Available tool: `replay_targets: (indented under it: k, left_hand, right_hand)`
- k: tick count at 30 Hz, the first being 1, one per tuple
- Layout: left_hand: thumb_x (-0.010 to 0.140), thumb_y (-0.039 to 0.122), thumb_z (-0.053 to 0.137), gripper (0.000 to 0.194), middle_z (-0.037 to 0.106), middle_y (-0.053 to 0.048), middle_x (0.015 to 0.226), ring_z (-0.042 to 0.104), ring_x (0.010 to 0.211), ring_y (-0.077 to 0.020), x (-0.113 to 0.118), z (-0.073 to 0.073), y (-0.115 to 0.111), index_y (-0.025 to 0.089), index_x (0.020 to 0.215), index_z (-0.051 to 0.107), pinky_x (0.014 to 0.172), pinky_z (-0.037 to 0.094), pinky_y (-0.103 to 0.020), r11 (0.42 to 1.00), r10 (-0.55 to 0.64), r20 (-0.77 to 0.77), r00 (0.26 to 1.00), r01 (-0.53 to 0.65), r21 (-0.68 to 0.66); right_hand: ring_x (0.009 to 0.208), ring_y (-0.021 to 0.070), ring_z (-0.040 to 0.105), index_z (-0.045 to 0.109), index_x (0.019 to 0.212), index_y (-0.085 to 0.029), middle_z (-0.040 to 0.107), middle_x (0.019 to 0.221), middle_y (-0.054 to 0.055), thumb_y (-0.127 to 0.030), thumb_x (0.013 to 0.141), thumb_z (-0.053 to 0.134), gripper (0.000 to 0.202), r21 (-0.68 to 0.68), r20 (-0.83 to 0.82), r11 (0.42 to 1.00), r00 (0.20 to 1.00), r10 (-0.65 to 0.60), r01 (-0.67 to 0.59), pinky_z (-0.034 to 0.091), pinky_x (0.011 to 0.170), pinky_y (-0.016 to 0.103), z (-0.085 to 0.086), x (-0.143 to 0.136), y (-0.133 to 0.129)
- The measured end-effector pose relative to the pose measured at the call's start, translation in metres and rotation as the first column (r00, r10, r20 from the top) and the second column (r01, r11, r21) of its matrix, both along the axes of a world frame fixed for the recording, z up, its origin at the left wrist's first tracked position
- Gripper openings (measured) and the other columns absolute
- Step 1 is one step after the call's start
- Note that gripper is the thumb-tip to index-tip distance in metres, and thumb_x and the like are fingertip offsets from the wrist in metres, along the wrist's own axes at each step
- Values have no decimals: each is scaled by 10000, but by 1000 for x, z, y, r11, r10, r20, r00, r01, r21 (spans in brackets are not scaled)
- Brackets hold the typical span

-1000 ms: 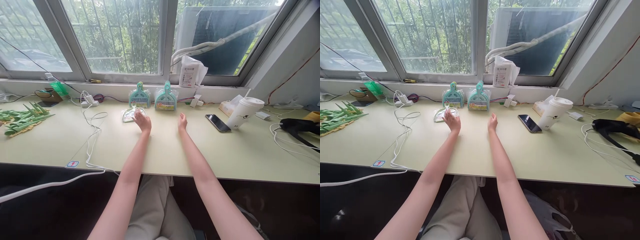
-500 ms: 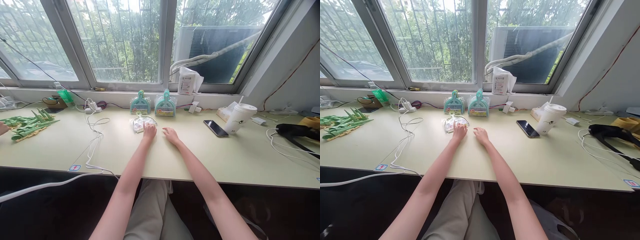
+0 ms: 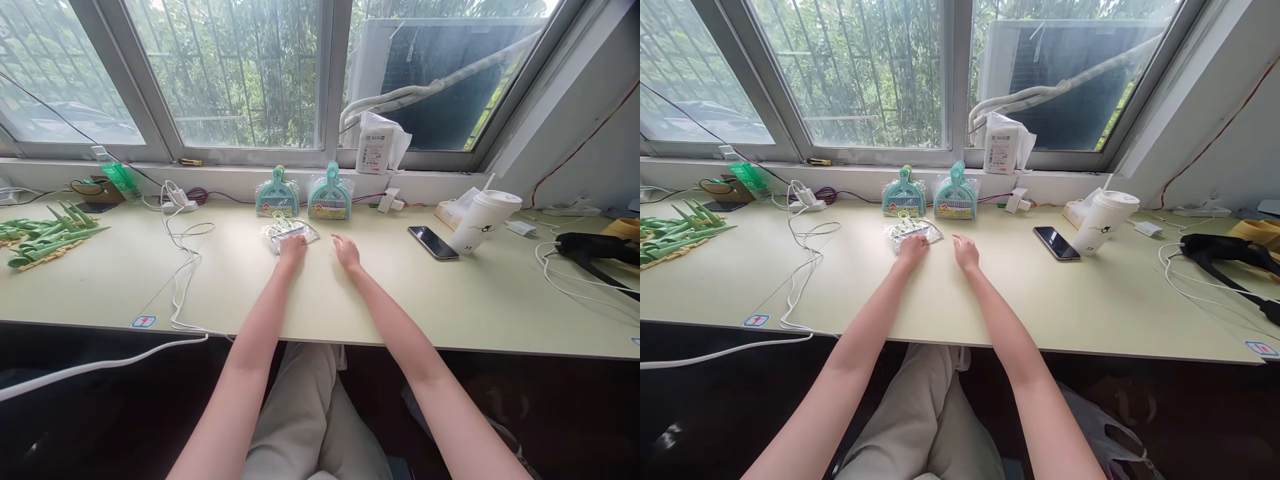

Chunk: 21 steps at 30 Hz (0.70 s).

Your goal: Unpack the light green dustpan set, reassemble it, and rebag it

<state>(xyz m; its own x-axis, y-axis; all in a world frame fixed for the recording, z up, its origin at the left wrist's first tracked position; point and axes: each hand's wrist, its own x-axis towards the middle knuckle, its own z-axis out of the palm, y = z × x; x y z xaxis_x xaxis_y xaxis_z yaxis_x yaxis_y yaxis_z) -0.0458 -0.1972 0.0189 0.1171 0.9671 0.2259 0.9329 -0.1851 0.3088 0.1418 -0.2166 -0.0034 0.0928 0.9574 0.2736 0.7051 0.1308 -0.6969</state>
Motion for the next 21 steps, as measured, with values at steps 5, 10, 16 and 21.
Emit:
replay_targets:
  k: [5,10,16,21]
  left_hand:
    - [852,189,506,292,747,-94,959,679,944,-257,23,5,-11,220,979,766,844,478,-338,959,-267,-50,962,271,80]
    - [876,190,463,320,728,-125,857,684,833,-256,59,6,-32,191,984,765,741,464,-338,877,-455,-173,873,474,82]
    - [939,417,450,373,730,-81,834,659,796,-221,56,10,-30,202,888,751,742,455,-316,907,-415,76,907,405,119]
    - [987,383,369,374,686,-112,1167,588,1127,-251,12,5,-5,206,1099,679,916,455,-345,987,44,308,950,-90,137]
  right_hand:
    - [1181,242,597,610,1299,-206,672,1271,86,-313,995,349,414,-12,-152,980,968,-199,199,444,985,356,1,12,6]
    - [1175,254,612,652,1225,-233,702,1223,67,-330,967,412,366,-80,-120,969,963,-240,232,366,1076,421,4,16,6]
    - [1134,205,639,667,1180,-247,689,1252,49,-130,813,560,399,-75,-119,981,975,-187,179,462,984,328,2,22,7]
    - [1026,191,679,713,1066,-231,737,1122,42,-67,772,574,364,-36,-160,982,969,-187,183,508,929,322,-1,28,11]
